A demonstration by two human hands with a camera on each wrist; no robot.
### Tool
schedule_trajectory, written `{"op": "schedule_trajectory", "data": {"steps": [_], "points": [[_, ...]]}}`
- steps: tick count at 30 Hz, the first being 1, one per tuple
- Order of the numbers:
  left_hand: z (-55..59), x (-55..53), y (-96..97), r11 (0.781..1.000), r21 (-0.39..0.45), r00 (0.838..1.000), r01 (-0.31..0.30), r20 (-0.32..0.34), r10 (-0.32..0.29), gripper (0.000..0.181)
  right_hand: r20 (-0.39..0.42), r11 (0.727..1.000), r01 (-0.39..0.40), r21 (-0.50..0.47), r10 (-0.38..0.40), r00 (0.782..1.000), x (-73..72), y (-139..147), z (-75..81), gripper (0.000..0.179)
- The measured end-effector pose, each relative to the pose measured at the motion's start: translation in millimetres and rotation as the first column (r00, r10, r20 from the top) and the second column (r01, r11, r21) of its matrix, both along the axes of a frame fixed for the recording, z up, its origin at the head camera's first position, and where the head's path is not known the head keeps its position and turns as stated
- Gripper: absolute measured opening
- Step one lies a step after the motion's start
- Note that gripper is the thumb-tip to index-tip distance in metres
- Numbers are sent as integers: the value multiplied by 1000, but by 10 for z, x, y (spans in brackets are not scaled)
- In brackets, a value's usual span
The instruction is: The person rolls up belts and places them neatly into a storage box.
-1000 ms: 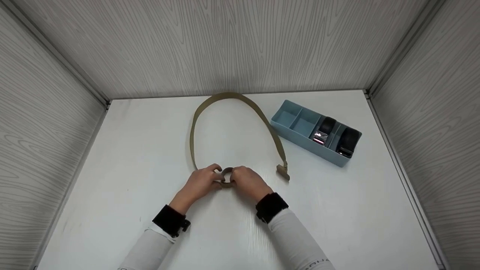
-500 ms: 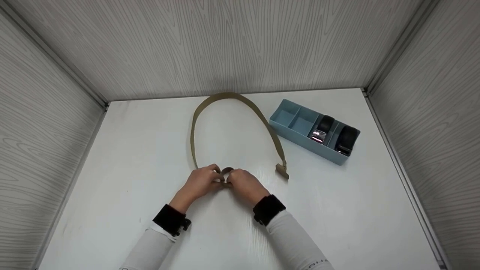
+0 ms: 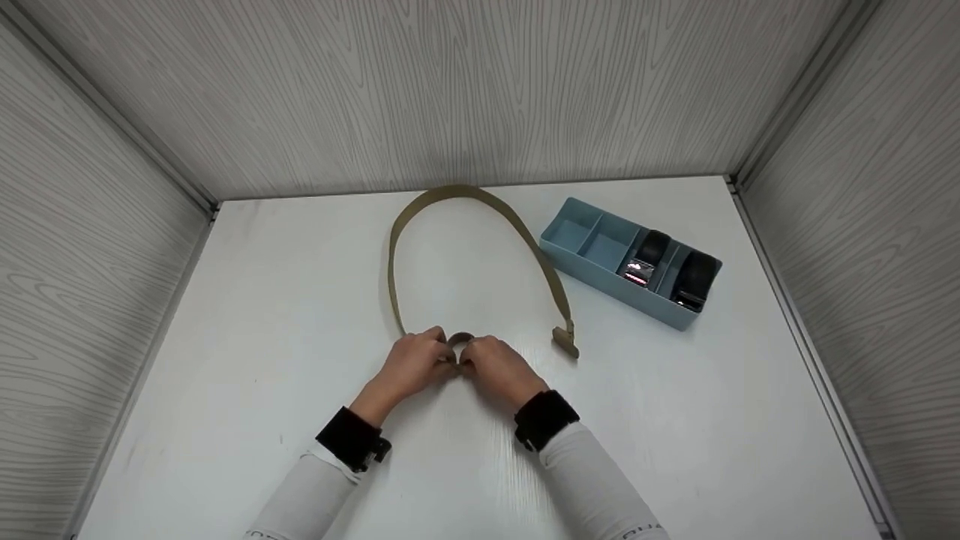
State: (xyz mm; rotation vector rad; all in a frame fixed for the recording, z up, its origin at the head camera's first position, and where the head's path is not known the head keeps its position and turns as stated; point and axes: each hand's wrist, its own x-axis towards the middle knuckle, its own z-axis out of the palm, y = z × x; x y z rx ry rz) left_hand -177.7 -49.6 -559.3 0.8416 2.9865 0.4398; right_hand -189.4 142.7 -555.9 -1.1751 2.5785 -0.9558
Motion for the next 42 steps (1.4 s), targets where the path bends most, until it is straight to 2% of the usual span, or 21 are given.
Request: {"op": "schedule_trajectory", "data": {"steps": [4, 8, 12, 17, 22, 26, 34, 38, 42], "points": [[6, 13, -78, 996, 52, 997, 73, 11, -74, 10, 3, 998, -69, -10, 69, 998, -36, 93, 28, 18], [-15, 17, -106, 993, 32, 993, 111, -55, -109, 9, 11, 996, -83, 39, 83, 997, -34, 134, 77, 20], [-47, 19, -72, 997, 21, 991, 79, -108, -76, 9, 42, 996, -55, 70, 52, 998, -11, 100, 85, 21], [-44, 36, -36, 999, 18, 990, 34, -135, -31, 17, 3, 997, -37, 73, 37, 999, 19, 31, 52, 20], [-19, 43, -60, 997, 45, 993, 63, -107, -58, 11, -32, 996, -51, 75, 53, 998, 1, 38, 54, 21], [5, 34, -110, 997, 10, 992, 72, -102, -71, 9, -34, 991, -82, 104, 85, 996, -25, 65, 77, 20], [-5, 24, -91, 998, -16, 986, 58, -156, -60, 4, -52, 989, -53, 141, 61, 997, 20, 33, 90, 19], [-15, 31, -83, 998, 27, 990, 56, -129, -52, 7, -87, 991, -41, 130, 52, 995, 34, 5, 44, 21], [18, 42, -131, 992, 120, 997, 38, -77, -29, 19, -94, 993, -32, 115, 43, 995, 19, 5, 26, 22]]}}
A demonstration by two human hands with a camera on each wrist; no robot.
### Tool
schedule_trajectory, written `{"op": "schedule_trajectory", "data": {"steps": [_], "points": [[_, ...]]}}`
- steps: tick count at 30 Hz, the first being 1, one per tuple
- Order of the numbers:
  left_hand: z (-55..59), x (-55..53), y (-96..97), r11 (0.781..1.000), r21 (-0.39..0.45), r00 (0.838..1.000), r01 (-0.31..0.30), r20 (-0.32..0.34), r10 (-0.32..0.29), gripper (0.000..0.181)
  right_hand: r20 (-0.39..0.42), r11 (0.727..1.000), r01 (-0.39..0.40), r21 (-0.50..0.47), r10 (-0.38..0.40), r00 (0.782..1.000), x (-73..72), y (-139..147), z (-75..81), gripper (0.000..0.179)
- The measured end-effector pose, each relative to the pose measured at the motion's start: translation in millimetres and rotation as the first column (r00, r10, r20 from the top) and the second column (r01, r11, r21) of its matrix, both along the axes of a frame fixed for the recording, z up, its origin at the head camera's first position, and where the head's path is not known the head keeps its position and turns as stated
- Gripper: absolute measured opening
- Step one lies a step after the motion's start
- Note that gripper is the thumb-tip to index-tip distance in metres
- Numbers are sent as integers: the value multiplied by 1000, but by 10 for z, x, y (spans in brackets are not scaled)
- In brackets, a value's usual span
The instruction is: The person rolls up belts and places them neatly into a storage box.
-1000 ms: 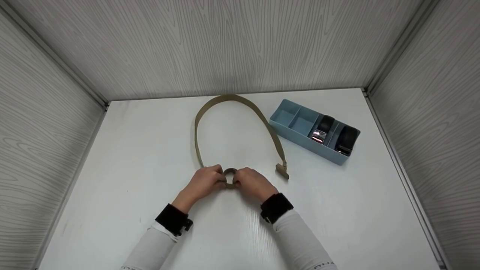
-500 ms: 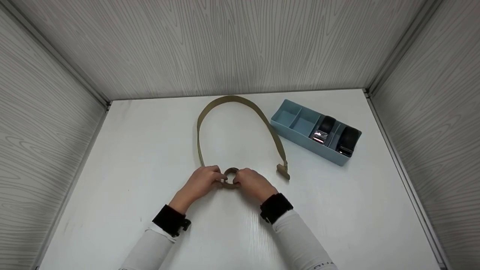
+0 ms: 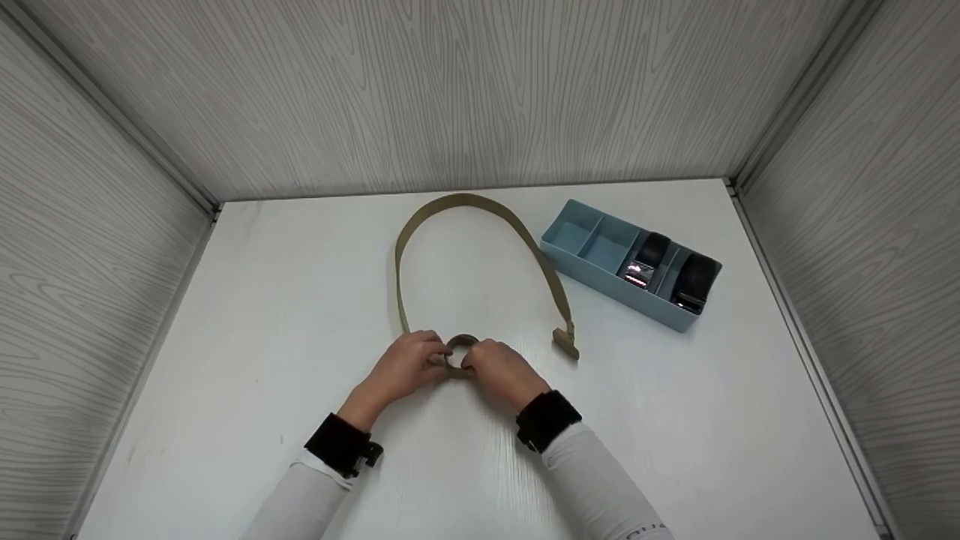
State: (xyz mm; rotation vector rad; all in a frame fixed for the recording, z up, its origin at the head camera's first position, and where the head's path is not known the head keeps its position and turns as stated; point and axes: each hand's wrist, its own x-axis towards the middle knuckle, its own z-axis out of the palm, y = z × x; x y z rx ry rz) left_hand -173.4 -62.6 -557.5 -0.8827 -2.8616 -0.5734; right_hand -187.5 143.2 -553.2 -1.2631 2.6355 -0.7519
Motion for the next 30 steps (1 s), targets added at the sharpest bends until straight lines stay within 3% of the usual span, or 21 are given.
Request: {"op": "schedule_trajectory", "data": {"steps": [3, 6, 9, 11, 13, 16, 19, 23, 26, 30], "points": [[54, 24, -55, 996, 54, 997, -71, -1, 71, 24, 6, 1000, -12, -5, 12, 1000, -8, 3, 9, 21], [104, 52, -98, 975, 50, 976, -218, 12, 217, 20, 10, 1000, -26, -6, 26, 1000, -11, 2, 25, 20], [108, 61, -121, 928, 8, 923, -371, 113, 368, 34, 5, 999, -32, 0, 32, 999, -11, -1, 38, 18], [91, 54, -130, 901, -6, 881, -433, 207, 425, 39, 7, 999, -40, -1, 40, 999, -11, -3, 41, 18], [64, 35, -132, 887, 4, 848, -461, 297, 439, 38, 18, 998, -57, -13, 57, 998, -12, -11, 35, 19], [36, -7, -112, 880, 44, 820, -474, 387, 422, 30, 44, 995, -98, -28, 99, 994, -3, -40, 26, 18], [31, -55, -76, 884, 70, 818, -462, 419, 394, 29, 69, 990, -137, -28, 138, 988, 8, -80, 31, 15], [43, -87, -59, 906, 106, 832, -410, 451, 324, 34, 102, 988, -154, -3, 153, 983, 11, -112, 56, 11], [53, -97, -53, 917, 118, 833, -381, 475, 285, 35, 116, 989, -149, 6, 147, 982, 3, -114, 66, 10], [48, -114, -11, 931, 71, 849, -358, 440, 292, 28, 119, 989, -151, -9, 151, 981, -17, -102, 61, 10]]}}
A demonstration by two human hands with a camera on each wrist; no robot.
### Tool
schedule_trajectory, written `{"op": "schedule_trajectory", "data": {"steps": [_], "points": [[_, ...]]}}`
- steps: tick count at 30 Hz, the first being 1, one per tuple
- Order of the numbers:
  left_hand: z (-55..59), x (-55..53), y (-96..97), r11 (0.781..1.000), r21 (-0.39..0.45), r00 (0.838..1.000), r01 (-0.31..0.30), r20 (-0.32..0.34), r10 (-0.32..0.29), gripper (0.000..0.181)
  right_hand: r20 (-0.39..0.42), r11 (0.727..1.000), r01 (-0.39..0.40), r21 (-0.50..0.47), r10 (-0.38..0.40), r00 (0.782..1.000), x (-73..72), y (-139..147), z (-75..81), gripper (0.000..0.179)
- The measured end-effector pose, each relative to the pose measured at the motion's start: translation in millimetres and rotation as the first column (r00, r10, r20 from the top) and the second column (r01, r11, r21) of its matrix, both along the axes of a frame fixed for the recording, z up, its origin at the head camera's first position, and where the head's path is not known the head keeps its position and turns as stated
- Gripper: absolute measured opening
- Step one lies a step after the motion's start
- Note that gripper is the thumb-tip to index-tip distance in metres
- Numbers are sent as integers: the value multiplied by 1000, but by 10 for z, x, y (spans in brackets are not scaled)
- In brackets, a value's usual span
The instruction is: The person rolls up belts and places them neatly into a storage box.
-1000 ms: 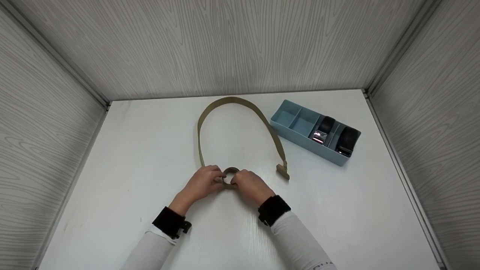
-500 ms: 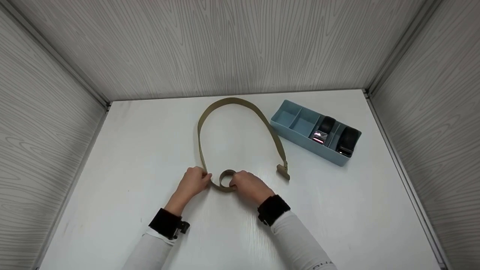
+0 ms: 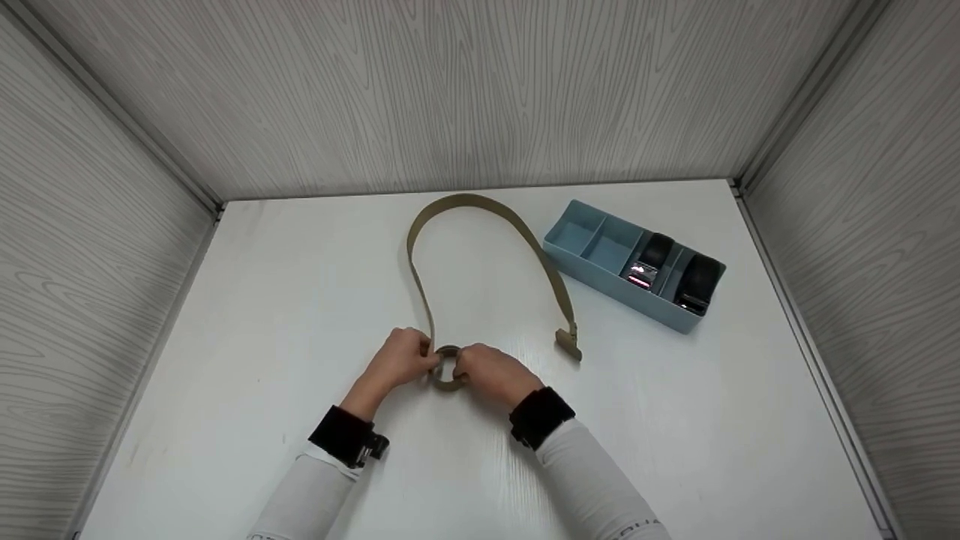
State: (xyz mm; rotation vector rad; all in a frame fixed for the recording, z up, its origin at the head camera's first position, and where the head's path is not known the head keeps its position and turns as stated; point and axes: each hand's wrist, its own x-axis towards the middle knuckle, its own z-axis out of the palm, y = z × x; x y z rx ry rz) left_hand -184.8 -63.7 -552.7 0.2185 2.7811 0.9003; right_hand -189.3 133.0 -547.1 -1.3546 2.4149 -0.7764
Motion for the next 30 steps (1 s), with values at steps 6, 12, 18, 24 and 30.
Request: {"op": "schedule_trajectory", "data": {"steps": [6, 12, 18, 24, 30], "points": [[-21, -7, 109, 982, -182, 987, 46, -142, -73, 29, 18, 1000, -3, -24, 4, 1000, -22, -1, -29, 13], [-41, -4, 164, 960, -272, 971, 69, -200, -127, 29, 8, 997, -7, -73, 8, 1000, -12, 33, -76, 13], [-69, 18, 222, 974, -225, 980, 20, -189, -64, 21, 92, 981, 147, -128, -136, 986, 9, 106, -44, 22], [-75, 30, 286, 991, -123, 985, -57, -166, 36, 11, 230, 828, 559, -30, -539, 810, 61, 41, 21, 28], [-63, 35, 282, 996, -58, 993, -65, -107, 58, 9, 207, 795, 602, 74, -603, 770, 88, -68, -7, 14]]}}
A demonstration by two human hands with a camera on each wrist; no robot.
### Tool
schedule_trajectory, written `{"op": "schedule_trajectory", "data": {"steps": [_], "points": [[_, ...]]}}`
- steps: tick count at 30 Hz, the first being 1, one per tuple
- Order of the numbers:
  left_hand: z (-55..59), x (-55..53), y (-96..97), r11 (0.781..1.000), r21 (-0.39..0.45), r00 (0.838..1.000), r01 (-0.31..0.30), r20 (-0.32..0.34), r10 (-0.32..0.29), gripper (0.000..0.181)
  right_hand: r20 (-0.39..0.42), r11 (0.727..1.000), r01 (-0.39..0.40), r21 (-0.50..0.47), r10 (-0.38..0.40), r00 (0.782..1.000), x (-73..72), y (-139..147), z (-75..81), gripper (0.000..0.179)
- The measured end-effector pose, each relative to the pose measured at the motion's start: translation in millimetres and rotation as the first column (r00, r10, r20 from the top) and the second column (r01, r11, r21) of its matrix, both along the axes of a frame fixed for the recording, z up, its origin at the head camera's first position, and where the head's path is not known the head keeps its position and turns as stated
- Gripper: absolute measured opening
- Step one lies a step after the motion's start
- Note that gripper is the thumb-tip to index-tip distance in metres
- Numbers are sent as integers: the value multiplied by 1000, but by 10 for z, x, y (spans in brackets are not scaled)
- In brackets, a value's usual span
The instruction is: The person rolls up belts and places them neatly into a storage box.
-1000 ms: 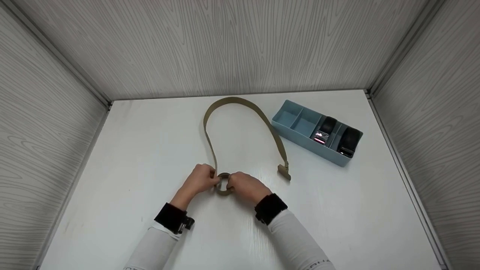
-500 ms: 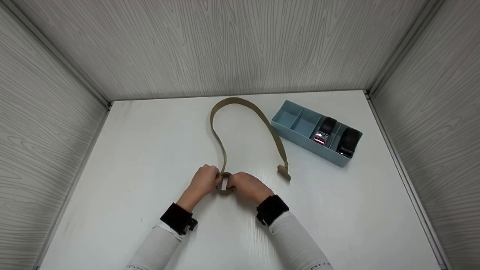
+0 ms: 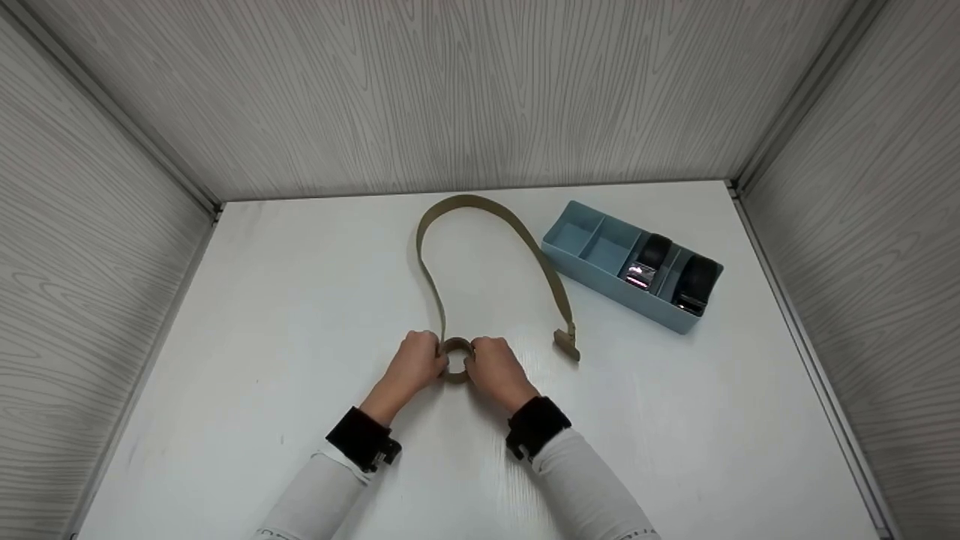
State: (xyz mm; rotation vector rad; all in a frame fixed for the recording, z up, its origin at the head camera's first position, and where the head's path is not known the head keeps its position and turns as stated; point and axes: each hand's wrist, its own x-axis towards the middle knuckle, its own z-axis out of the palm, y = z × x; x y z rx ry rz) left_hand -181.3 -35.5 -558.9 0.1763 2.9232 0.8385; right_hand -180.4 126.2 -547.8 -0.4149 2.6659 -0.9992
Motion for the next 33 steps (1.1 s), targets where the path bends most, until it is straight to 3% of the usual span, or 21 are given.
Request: {"op": "schedule_trajectory", "data": {"steps": [2, 7, 12, 14, 18, 21, 25, 30, 33], "points": [[14, 2, -12, 1000, 2, 1000, 15, 27, -15, 10, -38, 1000, -21, 15, 22, 999, -12, -15, -12, 7], [51, -4, -45, 998, -4, 995, 71, 66, -70, 25, -136, 990, -128, 56, 135, 982, -54, -5, -5, 14], [38, -9, -46, 994, -52, 995, 98, 23, -97, 31, -182, 965, -248, 83, 260, 948, -76, 10, 5, 16], [21, -10, -36, 992, -68, 995, 103, 6, -102, 25, -183, 968, -239, 81, 250, 951, -75, 9, -6, 17], [-9, -17, -3, 995, -51, 997, 82, 2, -82, 16, -127, 993, -116, 33, 119, 985, -79, 39, -13, 16], [-23, -6, -5, 998, -16, 998, 61, 7, -61, 15, -64, 999, -53, -1, 53, 997, -83, 62, -4, 12], [-35, 9, -29, 999, 7, 999, 50, 3, -50, 18, -104, 993, -111, 27, 113, 988, -86, 62, -12, 8], [-17, 2, -50, 999, -4, 999, 49, 14, -49, 28, -228, 975, -212, 72, 223, 948, -98, 59, -29, 14], [-19, 8, -50, 997, 0, 997, 75, 12, -75, 24, -234, 970, -233, 73, 243, 941, -102, 57, -46, 15]]}}
